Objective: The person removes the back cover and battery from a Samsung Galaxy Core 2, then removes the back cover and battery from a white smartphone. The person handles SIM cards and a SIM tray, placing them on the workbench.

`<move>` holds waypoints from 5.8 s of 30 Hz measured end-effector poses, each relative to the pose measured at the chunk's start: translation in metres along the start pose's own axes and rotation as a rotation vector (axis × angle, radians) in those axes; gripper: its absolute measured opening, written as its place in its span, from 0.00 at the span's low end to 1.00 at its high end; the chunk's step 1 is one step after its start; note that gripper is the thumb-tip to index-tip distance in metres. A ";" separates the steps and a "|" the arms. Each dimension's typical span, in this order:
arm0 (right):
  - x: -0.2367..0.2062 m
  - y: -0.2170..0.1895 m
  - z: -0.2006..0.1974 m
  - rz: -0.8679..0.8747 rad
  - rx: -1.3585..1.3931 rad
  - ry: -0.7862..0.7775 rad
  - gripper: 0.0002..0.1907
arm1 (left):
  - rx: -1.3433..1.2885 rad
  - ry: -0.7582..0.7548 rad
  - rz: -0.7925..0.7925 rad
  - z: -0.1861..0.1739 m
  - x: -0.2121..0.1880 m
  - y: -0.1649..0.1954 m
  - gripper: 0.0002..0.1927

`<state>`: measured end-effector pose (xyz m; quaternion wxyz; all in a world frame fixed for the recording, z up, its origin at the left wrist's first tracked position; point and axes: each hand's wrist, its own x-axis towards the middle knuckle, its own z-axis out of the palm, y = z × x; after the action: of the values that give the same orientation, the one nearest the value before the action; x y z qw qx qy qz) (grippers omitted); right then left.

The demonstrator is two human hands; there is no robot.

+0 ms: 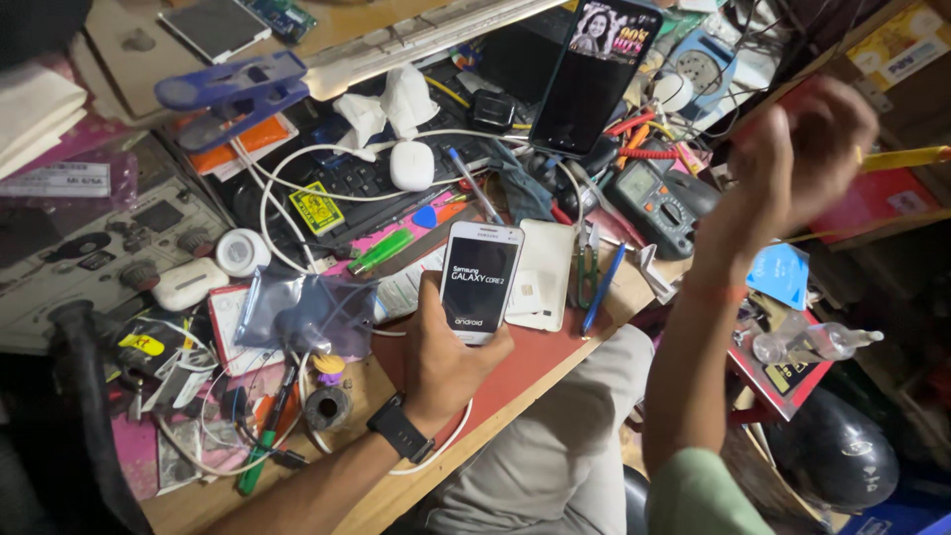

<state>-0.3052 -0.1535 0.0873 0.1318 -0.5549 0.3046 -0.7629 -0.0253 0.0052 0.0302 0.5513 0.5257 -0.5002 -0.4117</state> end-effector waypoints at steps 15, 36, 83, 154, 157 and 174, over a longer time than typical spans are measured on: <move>-0.135 -0.082 -0.002 0.374 0.086 -0.254 0.16 | 0.012 0.019 0.127 0.007 0.006 0.003 0.27; -0.180 -0.074 0.083 0.362 0.071 -0.526 0.42 | -0.220 -0.096 0.137 0.008 0.009 -0.021 0.34; -0.183 -0.070 0.072 0.384 0.109 -0.542 0.49 | -0.273 -0.180 0.010 0.010 0.000 -0.021 0.33; -0.190 -0.068 0.069 0.438 0.191 -0.518 0.49 | -0.233 -0.193 0.096 0.009 0.001 -0.018 0.32; -0.190 -0.068 0.069 0.458 0.197 -0.525 0.49 | -0.226 -0.189 0.101 0.009 0.001 -0.019 0.33; -0.187 -0.071 0.070 0.460 0.209 -0.536 0.50 | -0.297 -0.199 0.054 0.010 0.001 -0.022 0.32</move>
<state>-0.1652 -0.0198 0.0014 0.4308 -0.6355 0.2967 -0.5680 -0.0333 0.0005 0.0077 0.5814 0.3817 -0.4997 -0.5162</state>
